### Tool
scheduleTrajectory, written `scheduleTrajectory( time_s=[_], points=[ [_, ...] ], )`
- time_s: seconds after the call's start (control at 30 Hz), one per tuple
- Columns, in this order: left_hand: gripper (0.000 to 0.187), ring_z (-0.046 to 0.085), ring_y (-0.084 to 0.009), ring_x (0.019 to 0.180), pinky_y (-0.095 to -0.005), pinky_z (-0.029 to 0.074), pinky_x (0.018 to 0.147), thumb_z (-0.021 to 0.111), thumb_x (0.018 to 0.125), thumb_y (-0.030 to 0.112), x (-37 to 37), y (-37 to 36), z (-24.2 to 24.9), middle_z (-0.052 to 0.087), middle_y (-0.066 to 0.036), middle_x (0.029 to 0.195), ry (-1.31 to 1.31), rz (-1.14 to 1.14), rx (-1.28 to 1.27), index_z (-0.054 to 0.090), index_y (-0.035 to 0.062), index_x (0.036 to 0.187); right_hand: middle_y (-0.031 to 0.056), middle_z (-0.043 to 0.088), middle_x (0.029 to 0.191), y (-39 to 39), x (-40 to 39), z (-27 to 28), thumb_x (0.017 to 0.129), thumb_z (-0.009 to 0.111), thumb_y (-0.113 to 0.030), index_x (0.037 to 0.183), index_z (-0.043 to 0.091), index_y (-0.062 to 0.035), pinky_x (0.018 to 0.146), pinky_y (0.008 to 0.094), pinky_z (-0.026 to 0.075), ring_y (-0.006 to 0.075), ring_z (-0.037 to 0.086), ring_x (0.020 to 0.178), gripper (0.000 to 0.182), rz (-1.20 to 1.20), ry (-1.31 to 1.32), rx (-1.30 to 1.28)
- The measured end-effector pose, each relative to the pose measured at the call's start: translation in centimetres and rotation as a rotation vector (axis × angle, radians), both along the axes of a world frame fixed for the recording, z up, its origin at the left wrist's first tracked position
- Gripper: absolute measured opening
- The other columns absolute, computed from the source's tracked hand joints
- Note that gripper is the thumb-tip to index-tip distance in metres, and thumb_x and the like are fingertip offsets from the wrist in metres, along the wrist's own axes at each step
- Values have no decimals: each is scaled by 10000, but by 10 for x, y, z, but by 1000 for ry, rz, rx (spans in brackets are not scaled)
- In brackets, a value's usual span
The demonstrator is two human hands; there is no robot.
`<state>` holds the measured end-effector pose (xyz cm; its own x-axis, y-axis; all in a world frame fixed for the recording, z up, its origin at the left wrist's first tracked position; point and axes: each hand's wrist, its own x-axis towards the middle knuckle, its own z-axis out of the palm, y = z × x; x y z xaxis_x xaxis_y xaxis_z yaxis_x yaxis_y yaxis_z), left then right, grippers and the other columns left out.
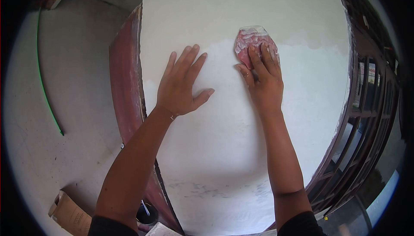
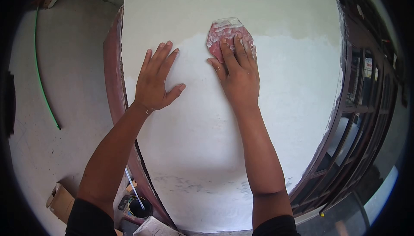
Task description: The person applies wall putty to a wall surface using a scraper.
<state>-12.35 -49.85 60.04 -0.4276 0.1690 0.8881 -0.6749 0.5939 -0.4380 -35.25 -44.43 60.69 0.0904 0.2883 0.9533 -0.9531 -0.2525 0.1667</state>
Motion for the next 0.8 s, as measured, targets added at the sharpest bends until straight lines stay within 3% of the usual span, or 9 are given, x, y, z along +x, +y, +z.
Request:
scheduleTrajectory(
  time_s=[0.2,0.4,0.67,0.8],
  points=[
    [780,310,-337,1475,-544,205,1195,647,859,450,-1,-1,-1,366,-163,1572,5,4,-5,417,55,1491,202,608,1337,1,-12,-43,791,816,-353,1235,690,-80,1066,514,443,378,576,1243,536,-39,70,32],
    [772,315,-330,1474,-543,205,1195,649,860,443,-1,0,-1,367,-161,1571,8,5,-7,421,56,1488,199,616,1326,3,-7,-2,797,808,-357,1239,691,-100,1062,513,448,382,581,1232,524,-37,73,-39],
    [767,315,-338,1473,-539,200,1197,652,859,435,-1,1,-2,366,-161,1573,5,2,6,427,48,1482,197,625,1312,5,-14,-43,777,823,-347,1199,709,-86,1055,506,457,377,581,1234,509,-26,84,59],
    [760,323,-338,1469,-540,200,1196,666,848,413,-2,0,-1,372,-164,1568,13,-14,-4,437,46,1474,194,623,1316,8,-15,-16,776,821,-352,1201,708,-85,1063,507,449,375,578,1238,514,-37,111,-31]
  ],
)
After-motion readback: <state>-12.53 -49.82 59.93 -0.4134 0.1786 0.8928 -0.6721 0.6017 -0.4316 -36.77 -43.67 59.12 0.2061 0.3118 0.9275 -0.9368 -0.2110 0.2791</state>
